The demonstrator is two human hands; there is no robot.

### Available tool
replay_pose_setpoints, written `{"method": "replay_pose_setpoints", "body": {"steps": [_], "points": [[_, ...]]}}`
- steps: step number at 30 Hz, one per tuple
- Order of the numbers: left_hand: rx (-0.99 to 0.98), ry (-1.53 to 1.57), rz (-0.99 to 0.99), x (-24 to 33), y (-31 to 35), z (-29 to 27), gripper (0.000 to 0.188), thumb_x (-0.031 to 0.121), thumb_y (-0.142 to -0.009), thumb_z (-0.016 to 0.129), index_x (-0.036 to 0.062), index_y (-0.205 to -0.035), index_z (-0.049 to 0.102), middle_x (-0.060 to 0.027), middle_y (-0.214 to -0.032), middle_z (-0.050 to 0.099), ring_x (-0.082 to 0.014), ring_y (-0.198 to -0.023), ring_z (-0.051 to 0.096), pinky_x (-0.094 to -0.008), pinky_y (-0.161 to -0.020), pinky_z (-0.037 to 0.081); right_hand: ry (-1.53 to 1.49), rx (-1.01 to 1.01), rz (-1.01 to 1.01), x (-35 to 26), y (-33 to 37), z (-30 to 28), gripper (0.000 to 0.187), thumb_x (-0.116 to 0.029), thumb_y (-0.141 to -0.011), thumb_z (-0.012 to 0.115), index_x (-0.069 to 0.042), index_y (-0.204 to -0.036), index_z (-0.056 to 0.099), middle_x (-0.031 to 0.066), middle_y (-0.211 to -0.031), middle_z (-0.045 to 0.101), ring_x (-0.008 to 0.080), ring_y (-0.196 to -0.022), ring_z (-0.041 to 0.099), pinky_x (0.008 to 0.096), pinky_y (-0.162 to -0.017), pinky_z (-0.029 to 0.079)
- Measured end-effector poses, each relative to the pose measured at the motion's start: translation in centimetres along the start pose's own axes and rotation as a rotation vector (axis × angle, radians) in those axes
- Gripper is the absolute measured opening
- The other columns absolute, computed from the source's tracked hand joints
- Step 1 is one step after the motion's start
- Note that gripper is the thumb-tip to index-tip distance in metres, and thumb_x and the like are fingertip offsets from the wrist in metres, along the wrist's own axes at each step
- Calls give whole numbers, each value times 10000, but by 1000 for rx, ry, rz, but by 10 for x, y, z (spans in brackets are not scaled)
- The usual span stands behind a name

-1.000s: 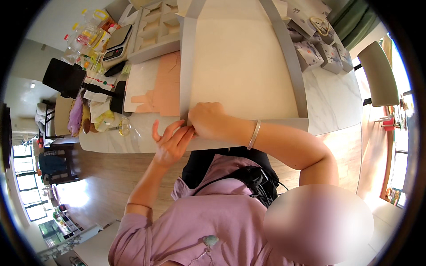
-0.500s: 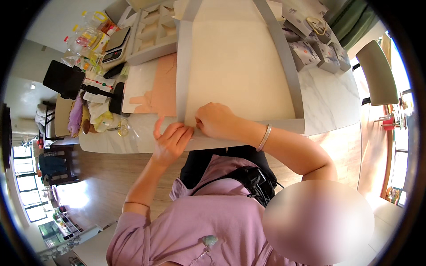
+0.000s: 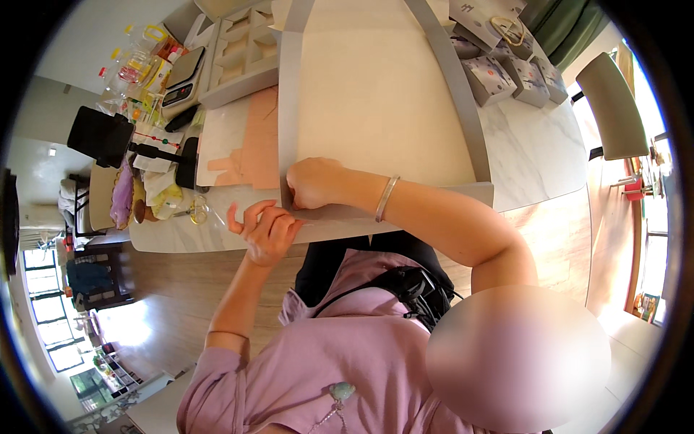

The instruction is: The person assembles a white paper box by folding its flaps and securing them with gray tape. They repeatedly fold the edges inward and apply tape strips to hold the structure together, working on a cluttered table.

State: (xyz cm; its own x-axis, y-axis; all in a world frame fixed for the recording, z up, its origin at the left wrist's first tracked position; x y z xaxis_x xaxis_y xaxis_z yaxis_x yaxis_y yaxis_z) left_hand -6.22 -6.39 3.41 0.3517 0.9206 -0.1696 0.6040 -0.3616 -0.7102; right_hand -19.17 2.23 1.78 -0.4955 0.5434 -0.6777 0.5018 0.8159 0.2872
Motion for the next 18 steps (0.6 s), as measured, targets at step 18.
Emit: {"method": "replay_pose_setpoints", "body": {"steps": [18], "points": [[-41,-178,31,-5,12,0,259,495,-859,774,237,-867,760,82,-917,608,-174,-1006,561,-557,-1138,215,52,118,47,-14,9,3,142,-173,-736,715,-77,-820,779,174,-846,748,366,-843,731,465,-737,568]]}}
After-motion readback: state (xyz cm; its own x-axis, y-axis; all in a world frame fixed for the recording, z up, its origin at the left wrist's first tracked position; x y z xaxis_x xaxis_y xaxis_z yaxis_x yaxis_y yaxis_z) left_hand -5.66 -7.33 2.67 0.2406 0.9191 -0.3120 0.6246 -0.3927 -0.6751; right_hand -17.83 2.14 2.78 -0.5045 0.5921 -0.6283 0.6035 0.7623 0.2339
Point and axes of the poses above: each hand's wrist, its own y-axis away from the middle knuckle, its own z-axis out of the palm, x = y × z, the point moved 6 cm from there along -y, towards the middle knuckle
